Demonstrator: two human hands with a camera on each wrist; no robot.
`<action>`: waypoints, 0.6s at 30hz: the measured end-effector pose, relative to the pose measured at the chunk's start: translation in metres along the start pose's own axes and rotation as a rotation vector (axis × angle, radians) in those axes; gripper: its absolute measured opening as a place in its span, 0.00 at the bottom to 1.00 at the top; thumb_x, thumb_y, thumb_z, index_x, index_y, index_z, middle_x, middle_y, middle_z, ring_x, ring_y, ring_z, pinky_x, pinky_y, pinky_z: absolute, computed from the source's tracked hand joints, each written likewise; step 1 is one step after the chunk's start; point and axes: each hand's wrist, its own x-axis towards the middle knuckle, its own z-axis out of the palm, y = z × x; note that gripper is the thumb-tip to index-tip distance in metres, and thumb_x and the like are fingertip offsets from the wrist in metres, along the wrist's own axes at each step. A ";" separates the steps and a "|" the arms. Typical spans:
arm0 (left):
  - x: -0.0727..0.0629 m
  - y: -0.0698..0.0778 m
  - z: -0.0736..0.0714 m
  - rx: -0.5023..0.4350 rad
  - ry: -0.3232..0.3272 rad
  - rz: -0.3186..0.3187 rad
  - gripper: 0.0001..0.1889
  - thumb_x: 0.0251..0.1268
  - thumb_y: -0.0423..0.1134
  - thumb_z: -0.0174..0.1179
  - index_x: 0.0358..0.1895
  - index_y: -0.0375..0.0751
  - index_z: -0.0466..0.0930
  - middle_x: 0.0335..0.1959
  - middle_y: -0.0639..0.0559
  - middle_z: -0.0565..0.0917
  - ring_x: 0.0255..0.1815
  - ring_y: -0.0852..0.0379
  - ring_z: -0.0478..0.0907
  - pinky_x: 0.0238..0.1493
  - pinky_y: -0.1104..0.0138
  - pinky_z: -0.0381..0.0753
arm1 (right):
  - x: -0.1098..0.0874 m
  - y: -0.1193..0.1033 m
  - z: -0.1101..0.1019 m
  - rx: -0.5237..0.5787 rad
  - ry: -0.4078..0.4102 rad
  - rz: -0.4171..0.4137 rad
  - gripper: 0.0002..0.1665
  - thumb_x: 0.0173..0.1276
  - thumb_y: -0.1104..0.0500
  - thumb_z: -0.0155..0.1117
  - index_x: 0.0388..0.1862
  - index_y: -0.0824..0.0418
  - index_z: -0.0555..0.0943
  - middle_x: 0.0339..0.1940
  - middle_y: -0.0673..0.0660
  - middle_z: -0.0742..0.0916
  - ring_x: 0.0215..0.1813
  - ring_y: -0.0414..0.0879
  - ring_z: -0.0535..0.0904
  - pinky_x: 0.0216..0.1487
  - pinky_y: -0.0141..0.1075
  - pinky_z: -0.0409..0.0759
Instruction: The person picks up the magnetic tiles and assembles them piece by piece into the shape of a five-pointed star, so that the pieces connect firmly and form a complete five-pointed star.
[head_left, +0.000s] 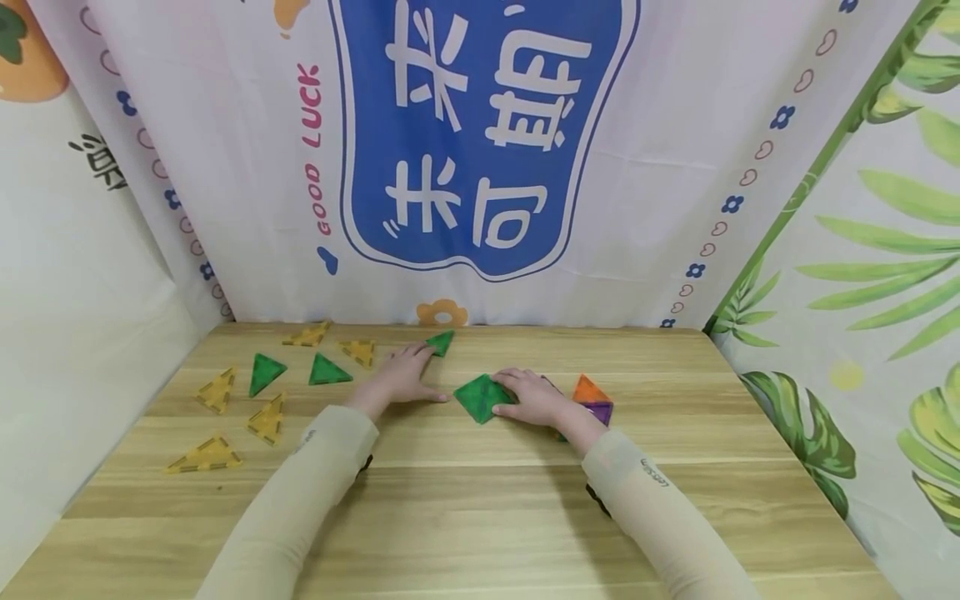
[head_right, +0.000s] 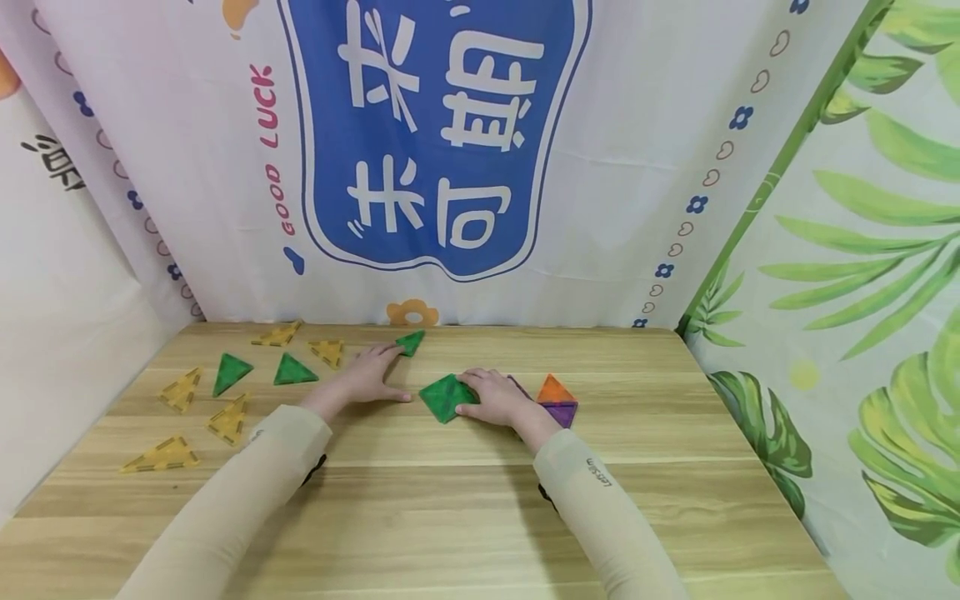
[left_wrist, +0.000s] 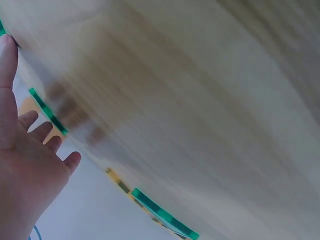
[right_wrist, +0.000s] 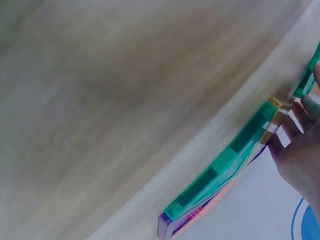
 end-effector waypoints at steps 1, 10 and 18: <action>-0.001 -0.003 0.000 0.004 -0.005 -0.009 0.55 0.46 0.68 0.65 0.72 0.37 0.55 0.73 0.36 0.55 0.73 0.36 0.49 0.68 0.38 0.50 | 0.000 0.000 -0.001 0.002 -0.007 0.008 0.38 0.69 0.41 0.56 0.73 0.53 0.61 0.73 0.55 0.65 0.73 0.57 0.58 0.70 0.57 0.56; -0.009 -0.013 0.000 0.054 -0.021 0.016 0.53 0.48 0.71 0.60 0.72 0.38 0.57 0.73 0.37 0.56 0.73 0.36 0.51 0.68 0.39 0.51 | 0.004 0.002 -0.001 0.028 -0.010 0.028 0.38 0.71 0.44 0.55 0.74 0.58 0.58 0.74 0.58 0.62 0.74 0.57 0.54 0.71 0.54 0.56; -0.029 -0.007 -0.004 0.060 -0.043 0.064 0.46 0.52 0.66 0.62 0.70 0.40 0.63 0.69 0.37 0.62 0.70 0.37 0.57 0.68 0.39 0.51 | 0.011 0.007 0.000 -0.046 0.044 0.044 0.37 0.69 0.43 0.56 0.72 0.58 0.62 0.71 0.61 0.66 0.73 0.59 0.55 0.70 0.55 0.58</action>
